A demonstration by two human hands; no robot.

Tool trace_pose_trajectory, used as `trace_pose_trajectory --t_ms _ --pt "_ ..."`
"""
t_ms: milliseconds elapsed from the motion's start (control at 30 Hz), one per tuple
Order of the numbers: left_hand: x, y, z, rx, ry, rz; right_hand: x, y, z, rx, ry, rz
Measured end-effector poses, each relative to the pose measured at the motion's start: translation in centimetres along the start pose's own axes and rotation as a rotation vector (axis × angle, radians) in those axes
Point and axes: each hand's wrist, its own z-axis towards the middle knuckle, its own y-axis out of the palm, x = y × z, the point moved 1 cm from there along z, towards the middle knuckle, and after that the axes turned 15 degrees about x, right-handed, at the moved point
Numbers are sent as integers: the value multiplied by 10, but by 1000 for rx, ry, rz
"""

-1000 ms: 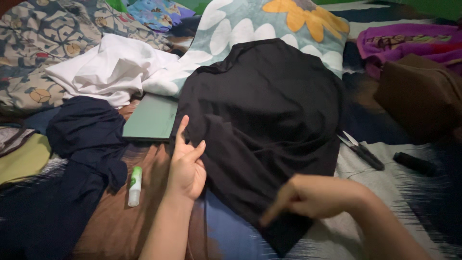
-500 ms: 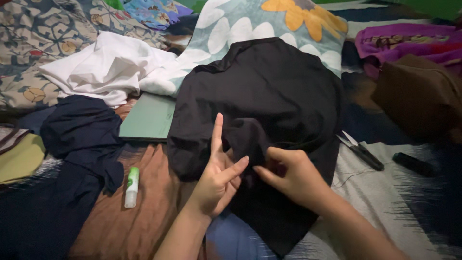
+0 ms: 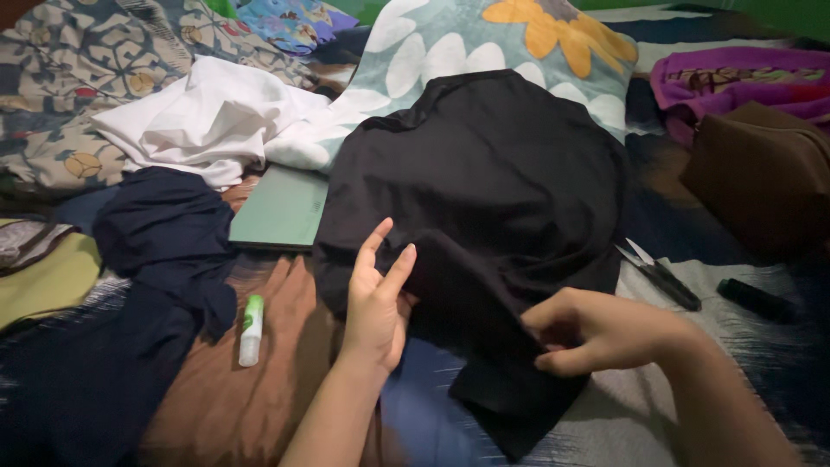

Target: The person sits at a bed and hand-sews a black garment with a needle and thread, pulling the needle through the fabric and gathering the material as they stitch. Scissors and a thread spool lie beside them on the bed, and they reposition the garment repeatedly while working along the edge.

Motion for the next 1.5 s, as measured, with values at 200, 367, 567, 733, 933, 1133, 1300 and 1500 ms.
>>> trace_pose_trajectory --t_ms 200,367,567,733,933,1133,1300,1500 --pt "6 -9 11 115 205 51 12 -20 -13 -80 50 0" --pt "18 -22 23 159 324 0 24 -32 -20 -65 196 37" --pt "18 -41 42 302 143 53 29 -34 -21 -118 307 0" --pt "3 -54 54 268 -6 -3 23 -33 -19 -126 342 -110" --pt "-4 -56 59 225 123 246 20 -31 -21 -109 325 -181" --pt "-9 -64 66 273 138 525 17 -31 -19 -114 370 -256" --pt "-16 -75 80 220 75 416 15 -27 -19 -101 344 -215" --pt "-13 -77 98 279 202 486 15 -25 -20 -82 309 -252"
